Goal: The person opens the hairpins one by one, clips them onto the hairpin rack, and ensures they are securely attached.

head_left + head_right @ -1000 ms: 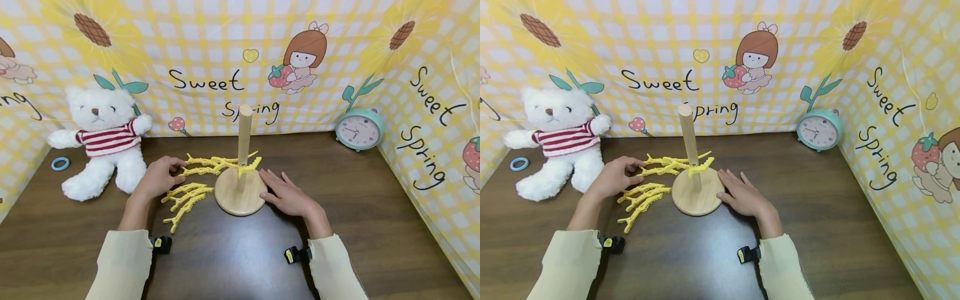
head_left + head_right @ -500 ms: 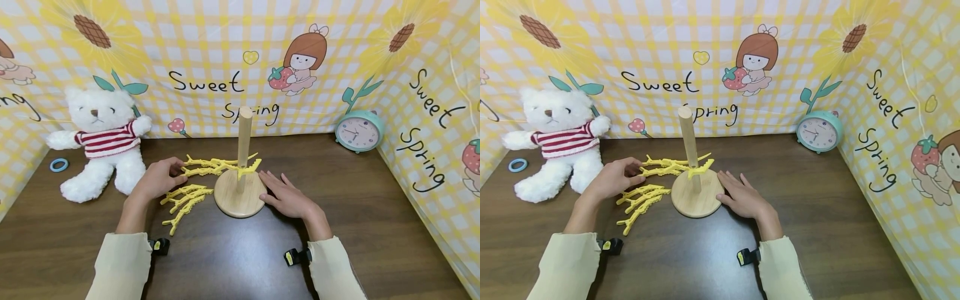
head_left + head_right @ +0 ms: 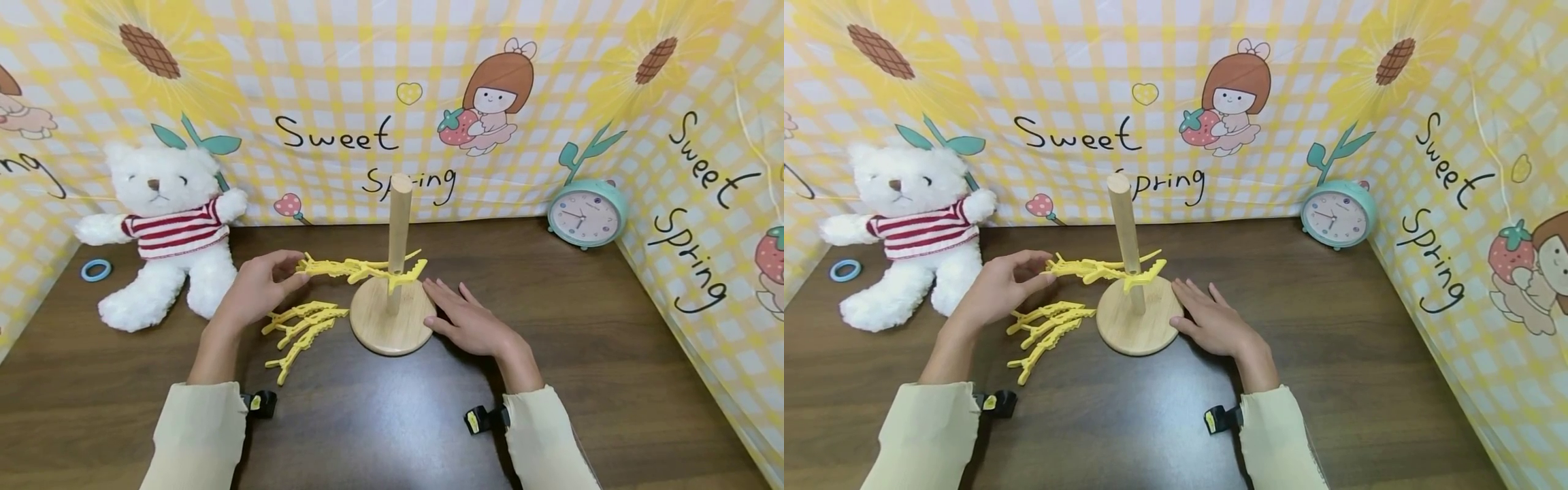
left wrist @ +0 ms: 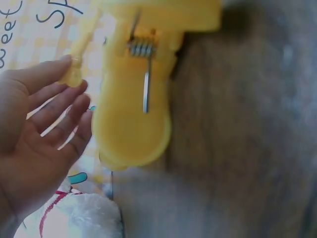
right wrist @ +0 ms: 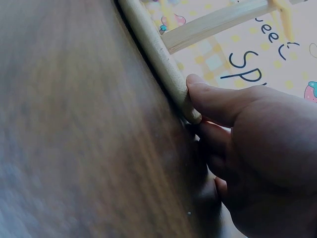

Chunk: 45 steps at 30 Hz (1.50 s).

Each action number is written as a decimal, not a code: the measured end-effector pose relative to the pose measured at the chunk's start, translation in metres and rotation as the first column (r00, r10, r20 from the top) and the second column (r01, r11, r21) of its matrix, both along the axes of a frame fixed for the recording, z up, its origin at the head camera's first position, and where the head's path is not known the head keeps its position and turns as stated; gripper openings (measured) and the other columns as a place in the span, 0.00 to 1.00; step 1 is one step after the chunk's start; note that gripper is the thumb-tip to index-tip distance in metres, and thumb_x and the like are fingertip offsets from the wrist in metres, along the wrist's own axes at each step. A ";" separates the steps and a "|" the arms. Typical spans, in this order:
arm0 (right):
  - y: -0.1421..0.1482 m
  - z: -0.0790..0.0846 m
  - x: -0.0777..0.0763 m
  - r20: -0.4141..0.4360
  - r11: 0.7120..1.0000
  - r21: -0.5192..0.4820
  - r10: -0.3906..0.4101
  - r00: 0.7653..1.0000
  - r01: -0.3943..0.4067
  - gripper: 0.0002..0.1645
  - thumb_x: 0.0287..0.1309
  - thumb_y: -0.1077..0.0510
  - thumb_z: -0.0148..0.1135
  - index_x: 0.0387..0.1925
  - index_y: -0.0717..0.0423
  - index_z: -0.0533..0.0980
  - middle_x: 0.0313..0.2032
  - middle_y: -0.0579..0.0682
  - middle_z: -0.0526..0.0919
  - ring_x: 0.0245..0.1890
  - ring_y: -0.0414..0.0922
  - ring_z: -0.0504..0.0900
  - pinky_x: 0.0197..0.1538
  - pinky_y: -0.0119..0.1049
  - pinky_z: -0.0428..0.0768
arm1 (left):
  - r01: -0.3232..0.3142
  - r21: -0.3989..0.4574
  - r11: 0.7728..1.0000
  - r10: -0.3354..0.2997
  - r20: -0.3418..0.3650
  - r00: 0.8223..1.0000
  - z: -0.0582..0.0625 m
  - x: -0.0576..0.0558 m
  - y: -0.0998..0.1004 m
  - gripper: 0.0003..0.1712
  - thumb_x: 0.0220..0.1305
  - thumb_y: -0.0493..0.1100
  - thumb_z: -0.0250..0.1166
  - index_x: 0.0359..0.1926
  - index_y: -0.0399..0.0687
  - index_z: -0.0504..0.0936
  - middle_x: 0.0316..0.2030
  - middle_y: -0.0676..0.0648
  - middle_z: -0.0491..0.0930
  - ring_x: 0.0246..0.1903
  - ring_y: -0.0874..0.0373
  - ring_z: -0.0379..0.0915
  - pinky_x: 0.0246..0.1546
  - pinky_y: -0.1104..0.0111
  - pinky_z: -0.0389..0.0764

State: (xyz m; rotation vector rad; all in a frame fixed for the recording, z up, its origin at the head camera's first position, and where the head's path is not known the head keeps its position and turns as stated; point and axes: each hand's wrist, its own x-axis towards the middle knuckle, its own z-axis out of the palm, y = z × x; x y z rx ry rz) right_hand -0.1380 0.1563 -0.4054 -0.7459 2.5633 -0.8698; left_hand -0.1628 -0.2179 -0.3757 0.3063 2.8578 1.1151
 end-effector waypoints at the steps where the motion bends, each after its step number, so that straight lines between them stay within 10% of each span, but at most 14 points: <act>1: 0.000 0.000 0.000 0.001 1.000 -0.002 0.000 1.000 0.000 0.42 0.77 0.45 0.52 0.80 0.54 0.48 0.79 0.51 0.51 0.79 0.46 0.44 0.77 0.49 0.32 | -0.006 0.012 1.000 0.007 -0.017 1.000 0.000 0.001 0.000 0.27 0.72 0.49 0.64 0.64 0.38 0.76 0.53 0.36 0.81 0.50 0.42 0.77 0.50 0.48 0.77; 19: 0.000 -0.001 -0.001 0.000 1.000 0.005 0.006 1.000 -0.006 0.42 0.77 0.45 0.51 0.80 0.54 0.47 0.79 0.50 0.51 0.79 0.45 0.44 0.77 0.49 0.32 | -0.019 0.116 0.993 0.051 -0.279 0.959 0.009 0.010 0.014 0.22 0.75 0.37 0.59 0.66 0.37 0.74 0.52 0.36 0.80 0.48 0.43 0.77 0.48 0.51 0.77; 27: 0.000 -0.002 -0.001 0.003 1.000 0.011 0.005 1.000 -0.005 0.42 0.77 0.44 0.51 0.81 0.53 0.47 0.79 0.50 0.50 0.79 0.44 0.44 0.77 0.47 0.32 | 0.038 0.144 0.989 0.031 -0.448 0.894 0.023 0.013 0.019 0.20 0.71 0.32 0.63 0.62 0.35 0.78 0.52 0.38 0.80 0.43 0.48 0.77 0.43 0.75 0.73; 34: 0.001 -0.003 -0.001 -0.001 1.000 0.010 0.003 1.000 -0.003 0.42 0.77 0.44 0.51 0.81 0.53 0.47 0.79 0.50 0.51 0.79 0.44 0.44 0.77 0.47 0.32 | 0.086 0.211 0.974 0.049 -0.563 0.825 0.032 0.015 0.023 0.18 0.65 0.29 0.68 0.56 0.33 0.81 0.49 0.39 0.82 0.47 0.48 0.77 0.51 0.70 0.73; 45: 0.002 -0.003 -0.001 -0.008 1.000 0.003 0.006 1.000 -0.006 0.42 0.77 0.45 0.52 0.80 0.55 0.48 0.79 0.51 0.51 0.79 0.45 0.44 0.77 0.48 0.33 | 0.159 0.213 0.964 0.001 -0.598 0.801 0.042 0.026 0.034 0.13 0.59 0.28 0.72 0.45 0.35 0.84 0.39 0.43 0.82 0.41 0.53 0.74 0.47 0.72 0.70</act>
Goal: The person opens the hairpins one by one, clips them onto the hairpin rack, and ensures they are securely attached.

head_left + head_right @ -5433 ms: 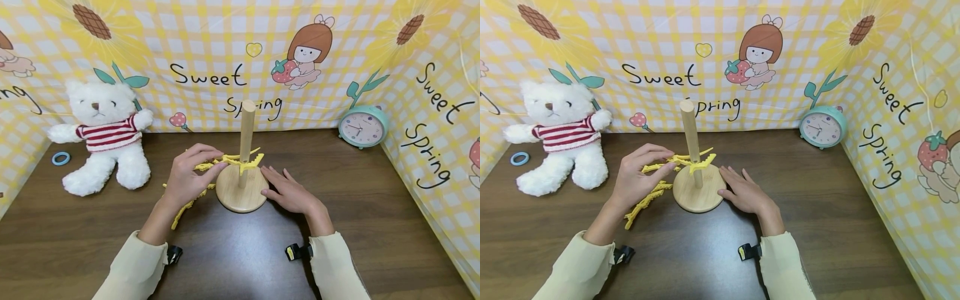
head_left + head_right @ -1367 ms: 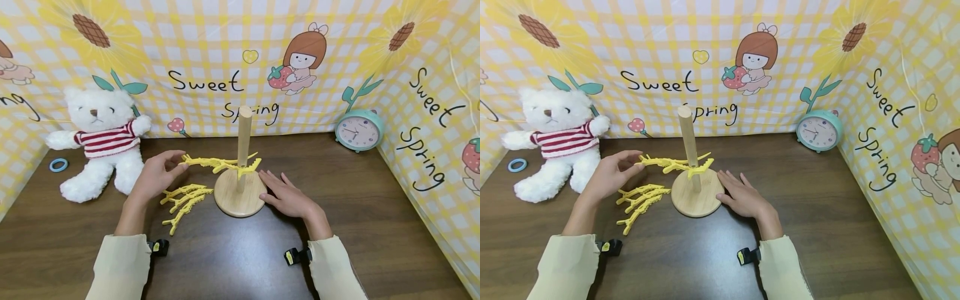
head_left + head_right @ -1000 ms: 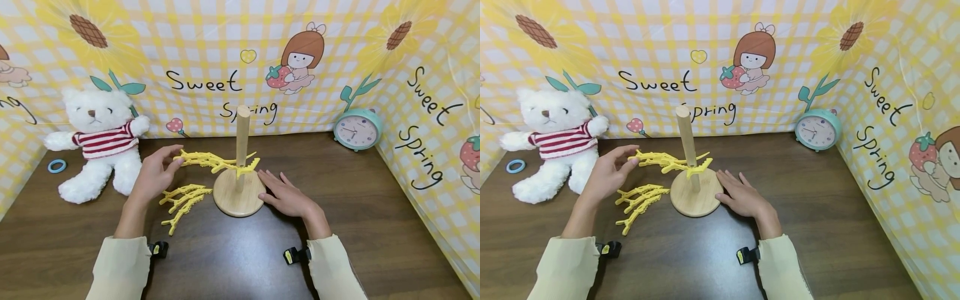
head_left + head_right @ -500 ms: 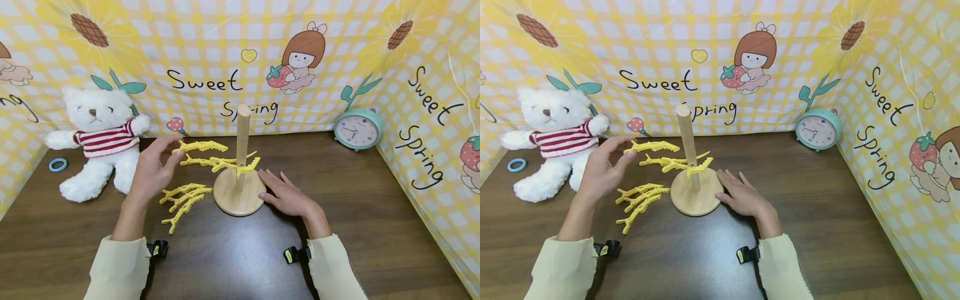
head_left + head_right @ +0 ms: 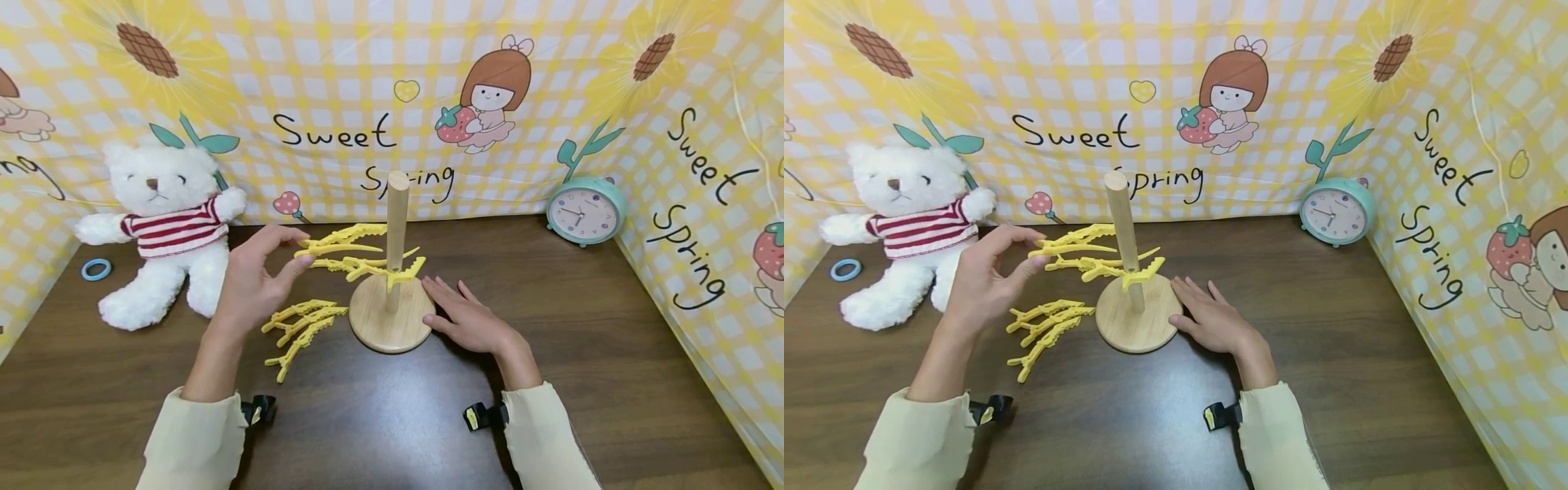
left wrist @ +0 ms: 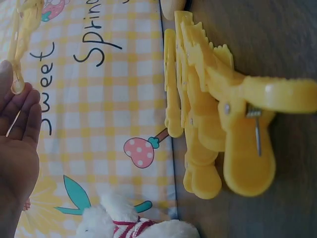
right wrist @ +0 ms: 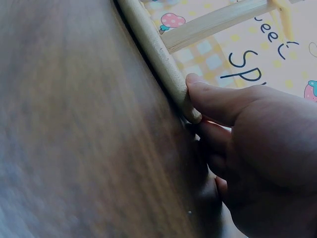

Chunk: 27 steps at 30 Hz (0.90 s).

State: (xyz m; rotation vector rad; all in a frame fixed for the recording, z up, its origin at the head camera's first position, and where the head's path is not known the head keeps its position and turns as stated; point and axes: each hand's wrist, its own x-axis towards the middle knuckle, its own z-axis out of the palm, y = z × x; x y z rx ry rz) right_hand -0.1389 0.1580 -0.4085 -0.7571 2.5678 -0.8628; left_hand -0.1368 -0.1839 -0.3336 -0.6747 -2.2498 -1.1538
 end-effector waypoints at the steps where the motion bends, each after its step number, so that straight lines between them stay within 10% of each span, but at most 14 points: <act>1: 0.000 0.000 0.000 0.000 1.000 0.001 0.000 1.000 0.000 0.42 0.77 0.45 0.52 0.80 0.54 0.48 0.79 0.50 0.51 0.79 0.45 0.44 0.77 0.48 0.33 | -0.003 0.003 1.000 0.003 -0.002 1.000 0.001 0.000 0.001 0.12 0.58 0.28 0.73 0.44 0.36 0.84 0.38 0.44 0.82 0.40 0.54 0.73 0.46 0.72 0.70; 12: -0.002 0.001 -0.001 0.011 1.000 0.001 -0.010 1.000 0.010 0.42 0.76 0.45 0.52 0.80 0.54 0.48 0.78 0.50 0.52 0.79 0.45 0.44 0.77 0.48 0.33 | 0.055 0.119 0.991 -0.056 0.006 0.998 0.006 0.006 0.011 0.11 0.51 0.23 0.75 0.32 0.37 0.84 0.27 0.48 0.79 0.29 0.61 0.69 0.32 0.73 0.69; 27: -0.001 0.000 -0.001 0.002 1.000 -0.009 -0.010 1.000 0.010 0.42 0.76 0.45 0.53 0.81 0.52 0.48 0.78 0.49 0.52 0.79 0.45 0.45 0.77 0.48 0.33 | 0.157 0.054 0.986 -0.155 -0.027 0.987 0.009 0.003 0.038 0.13 0.50 0.24 0.76 0.27 0.39 0.80 0.27 0.48 0.80 0.30 0.58 0.76 0.29 0.75 0.72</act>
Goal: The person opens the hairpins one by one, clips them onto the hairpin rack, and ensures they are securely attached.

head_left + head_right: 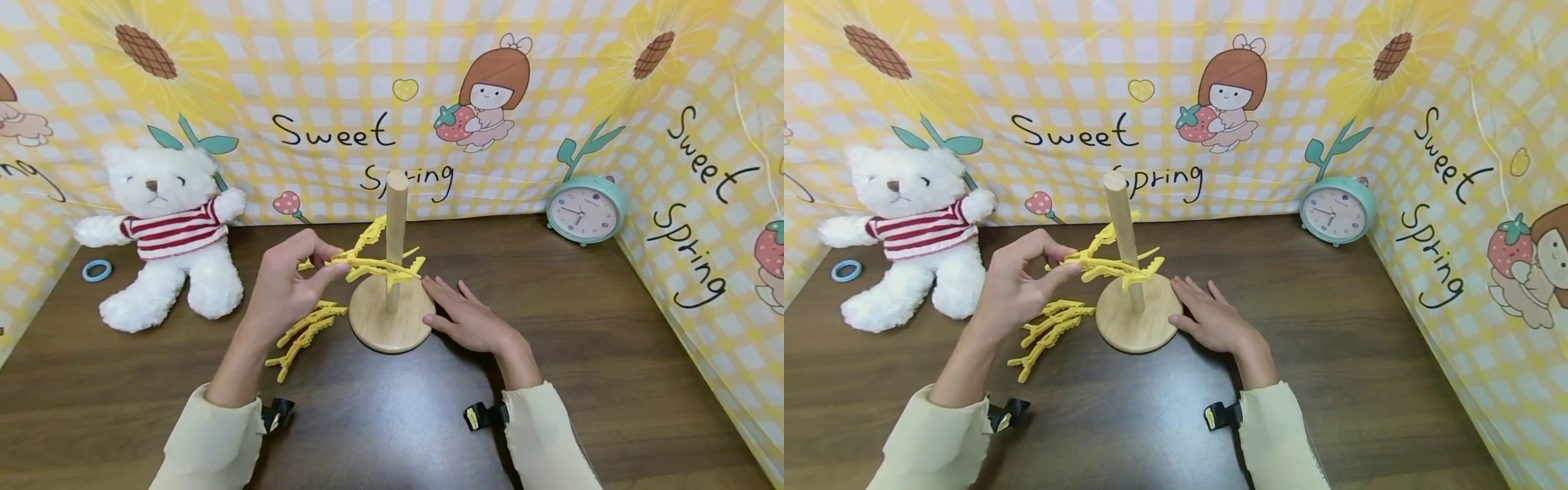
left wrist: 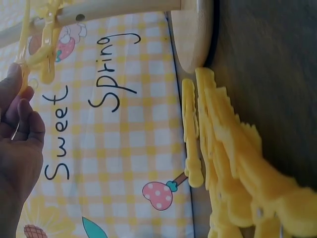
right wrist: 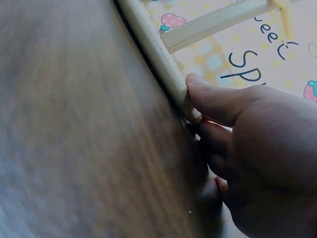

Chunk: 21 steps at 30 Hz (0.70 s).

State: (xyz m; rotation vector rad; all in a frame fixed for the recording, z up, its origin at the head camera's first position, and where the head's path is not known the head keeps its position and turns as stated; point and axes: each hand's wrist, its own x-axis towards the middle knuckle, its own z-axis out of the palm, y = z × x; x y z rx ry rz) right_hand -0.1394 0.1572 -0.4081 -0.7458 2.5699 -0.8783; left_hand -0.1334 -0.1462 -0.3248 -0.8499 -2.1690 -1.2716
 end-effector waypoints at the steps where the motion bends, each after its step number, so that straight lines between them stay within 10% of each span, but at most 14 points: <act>1: 0.000 0.000 0.000 -0.001 1.000 0.001 0.000 1.000 0.000 0.42 0.76 0.45 0.53 0.81 0.52 0.48 0.78 0.49 0.52 0.79 0.45 0.45 0.77 0.48 0.33 | -0.001 -0.005 1.000 0.001 0.003 1.000 0.000 0.000 0.001 0.13 0.50 0.24 0.76 0.27 0.39 0.80 0.27 0.48 0.80 0.31 0.58 0.77 0.29 0.75 0.72; 21: 0.000 0.000 -0.001 0.018 1.000 0.004 -0.004 1.000 0.004 0.42 0.76 0.44 0.52 0.81 0.51 0.49 0.78 0.49 0.54 0.79 0.44 0.43 0.77 0.47 0.32 | 0.032 -0.051 0.998 -0.032 0.016 0.999 -0.005 0.000 0.018 0.12 0.51 0.29 0.79 0.35 0.36 0.84 0.31 0.46 0.79 0.33 0.54 0.75 0.38 0.72 0.75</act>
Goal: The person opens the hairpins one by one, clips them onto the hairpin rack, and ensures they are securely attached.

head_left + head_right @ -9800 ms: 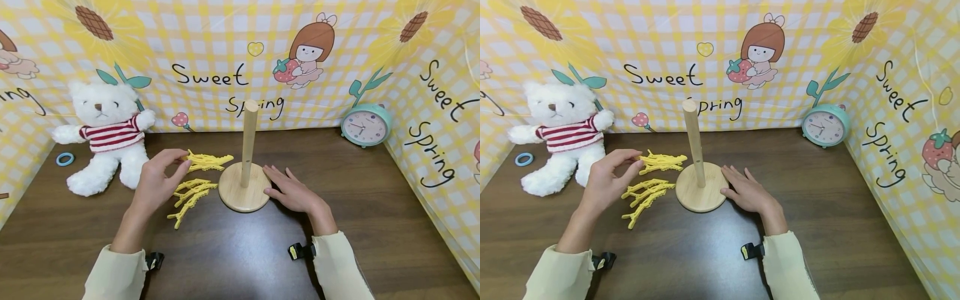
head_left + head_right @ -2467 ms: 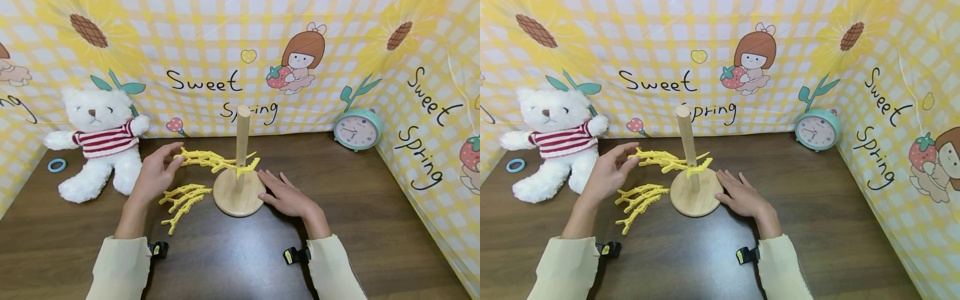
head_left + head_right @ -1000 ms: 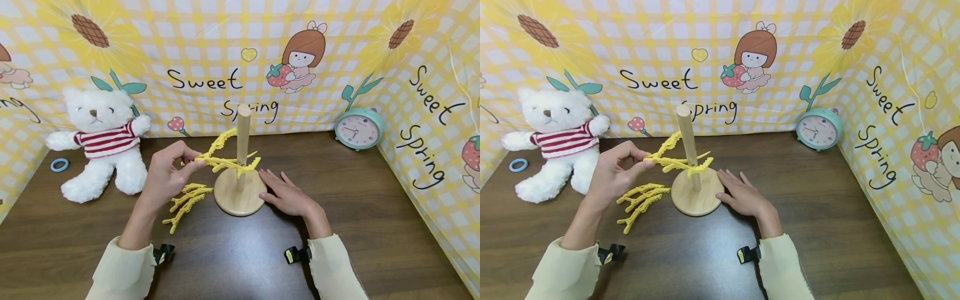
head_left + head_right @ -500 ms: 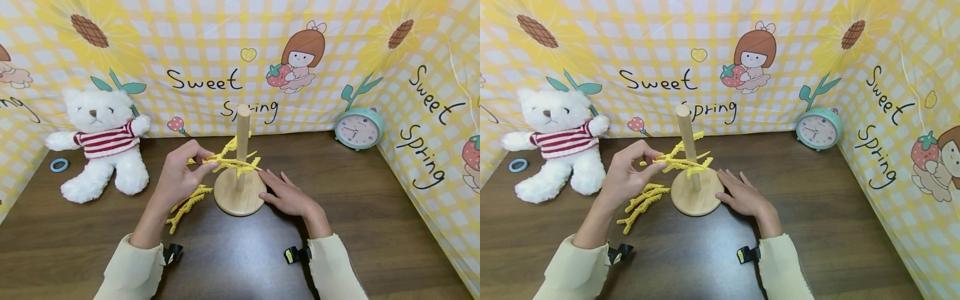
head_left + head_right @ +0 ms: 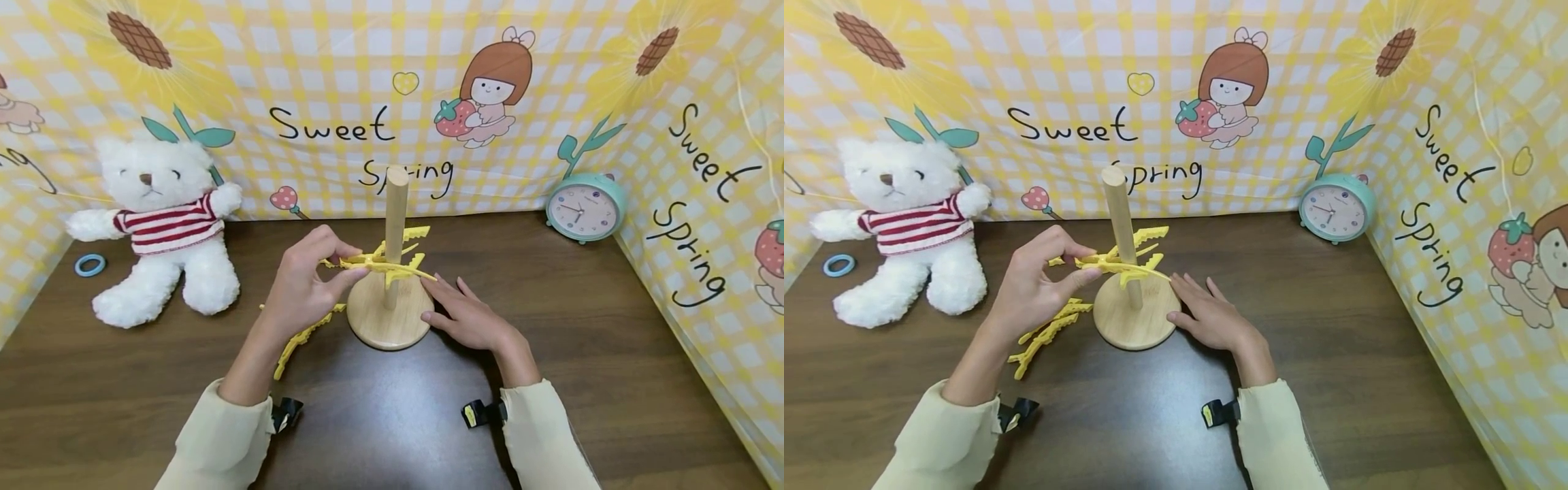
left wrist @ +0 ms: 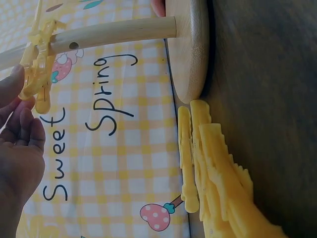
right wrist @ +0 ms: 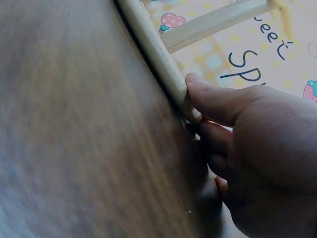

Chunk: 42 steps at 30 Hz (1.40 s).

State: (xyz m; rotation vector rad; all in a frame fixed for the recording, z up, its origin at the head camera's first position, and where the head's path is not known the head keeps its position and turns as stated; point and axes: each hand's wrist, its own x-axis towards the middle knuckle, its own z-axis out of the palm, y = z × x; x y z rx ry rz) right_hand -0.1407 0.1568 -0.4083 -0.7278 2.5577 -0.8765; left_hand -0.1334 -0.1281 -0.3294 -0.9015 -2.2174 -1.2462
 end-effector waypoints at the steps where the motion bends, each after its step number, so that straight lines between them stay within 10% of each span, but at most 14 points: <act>1: 0.000 0.000 0.000 -0.003 1.000 -0.001 0.000 1.000 0.000 0.42 0.76 0.44 0.53 0.81 0.51 0.49 0.78 0.49 0.54 0.79 0.44 0.43 0.77 0.47 0.32 | -0.004 -0.008 1.000 0.004 -0.001 1.000 0.000 0.000 0.000 0.12 0.51 0.29 0.78 0.36 0.36 0.85 0.31 0.46 0.78 0.34 0.54 0.74 0.38 0.72 0.75; 42: -0.001 0.001 0.001 -0.010 1.000 0.009 0.004 1.000 -0.004 0.41 0.77 0.45 0.51 0.80 0.53 0.49 0.78 0.50 0.52 0.79 0.44 0.43 0.77 0.46 0.32 | 0.023 -0.034 0.999 -0.022 0.032 0.999 -0.010 -0.002 -0.006 0.12 0.56 0.32 0.76 0.39 0.40 0.83 0.38 0.50 0.81 0.40 0.57 0.72 0.40 0.69 0.73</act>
